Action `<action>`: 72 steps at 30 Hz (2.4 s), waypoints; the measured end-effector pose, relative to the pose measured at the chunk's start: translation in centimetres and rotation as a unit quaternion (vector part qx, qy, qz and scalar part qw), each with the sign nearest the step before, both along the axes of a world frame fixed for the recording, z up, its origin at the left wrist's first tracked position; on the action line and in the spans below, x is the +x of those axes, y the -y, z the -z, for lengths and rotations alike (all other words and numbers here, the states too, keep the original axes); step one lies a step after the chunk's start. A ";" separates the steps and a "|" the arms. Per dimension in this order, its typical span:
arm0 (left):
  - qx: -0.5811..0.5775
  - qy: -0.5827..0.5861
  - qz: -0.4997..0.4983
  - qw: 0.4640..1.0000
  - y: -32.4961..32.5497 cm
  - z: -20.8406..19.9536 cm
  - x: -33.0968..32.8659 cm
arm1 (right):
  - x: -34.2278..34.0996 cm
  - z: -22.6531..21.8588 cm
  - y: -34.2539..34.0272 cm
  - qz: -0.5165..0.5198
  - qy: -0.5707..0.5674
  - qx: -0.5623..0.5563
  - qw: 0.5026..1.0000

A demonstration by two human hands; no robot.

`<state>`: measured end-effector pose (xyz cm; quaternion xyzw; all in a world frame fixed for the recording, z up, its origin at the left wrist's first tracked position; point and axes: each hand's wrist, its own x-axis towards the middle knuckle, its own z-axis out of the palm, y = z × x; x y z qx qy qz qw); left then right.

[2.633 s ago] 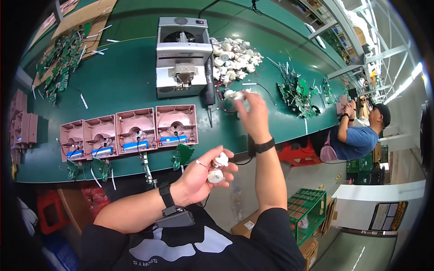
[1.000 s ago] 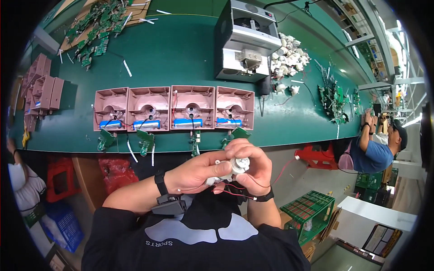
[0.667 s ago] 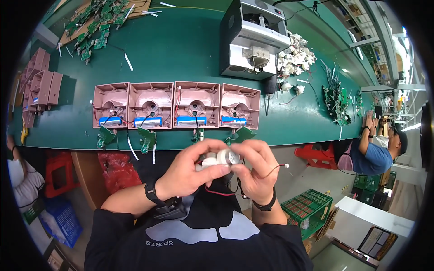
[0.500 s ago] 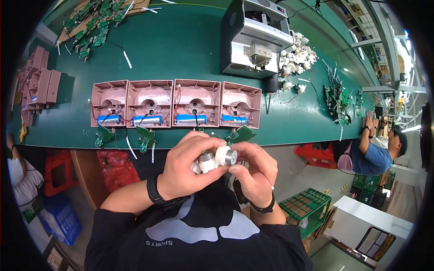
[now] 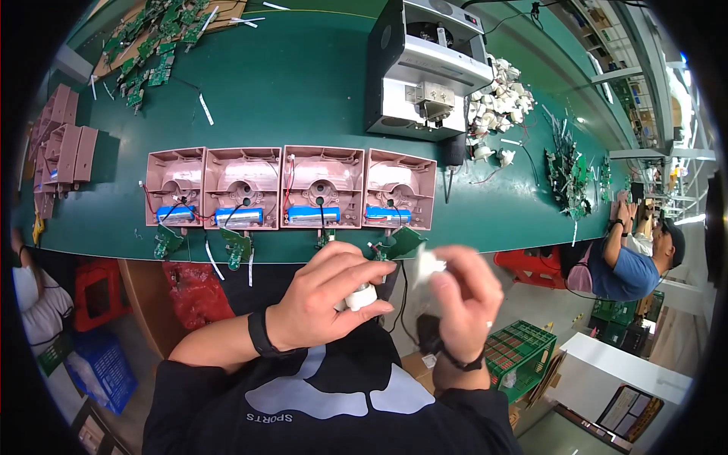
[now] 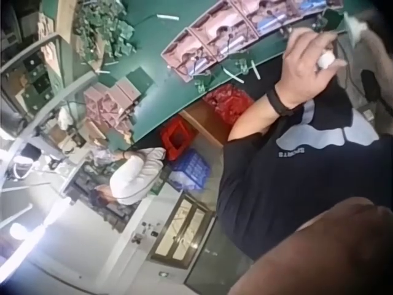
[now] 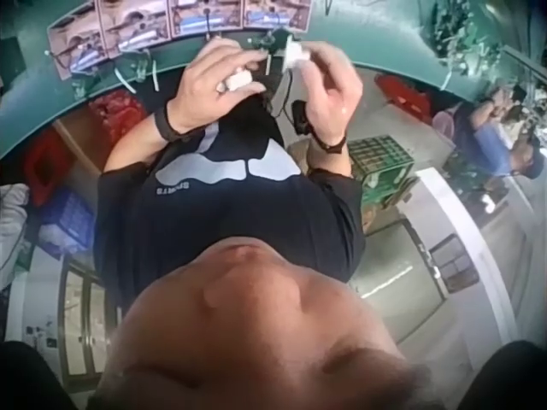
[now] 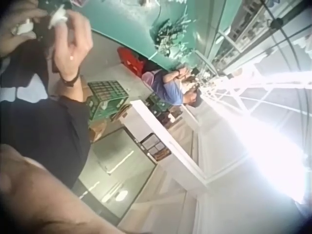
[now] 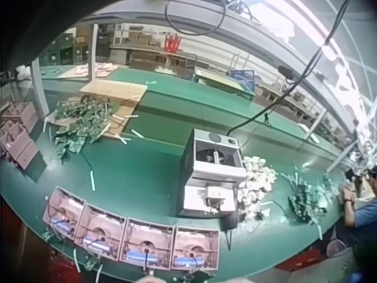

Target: Assembling electronic boards and wires into plastic housings and using an electric screwdriver to secure components.

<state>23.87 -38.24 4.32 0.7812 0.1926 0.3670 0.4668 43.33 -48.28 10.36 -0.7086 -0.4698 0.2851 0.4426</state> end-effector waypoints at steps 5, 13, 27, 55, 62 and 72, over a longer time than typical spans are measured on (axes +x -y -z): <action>-0.161 -0.083 0.087 0.980 -0.2 -0.5 0.0 | 5.2 0.8 -5.0 -0.125 0.283 0.112 0.944; -0.167 -0.137 0.146 0.965 1.2 0.1 0.6 | 6.7 2.3 -9.2 -0.293 0.357 0.139 0.876; -0.469 -0.157 0.271 0.826 -1.7 -2.6 -3.8 | 6.6 2.5 -10.1 -0.343 0.424 0.119 0.830; -0.654 0.172 0.080 0.732 -0.9 0.6 -7.2 | -3.1 -0.6 -6.7 -0.320 0.246 0.158 0.901; -0.653 0.157 0.095 0.735 -0.3 0.8 -7.6 | -5.9 1.9 -8.5 -0.381 0.201 0.165 0.887; -0.696 0.145 0.079 0.698 -0.7 0.0 -8.0 | -5.5 2.8 -7.6 -0.335 -0.001 0.051 0.941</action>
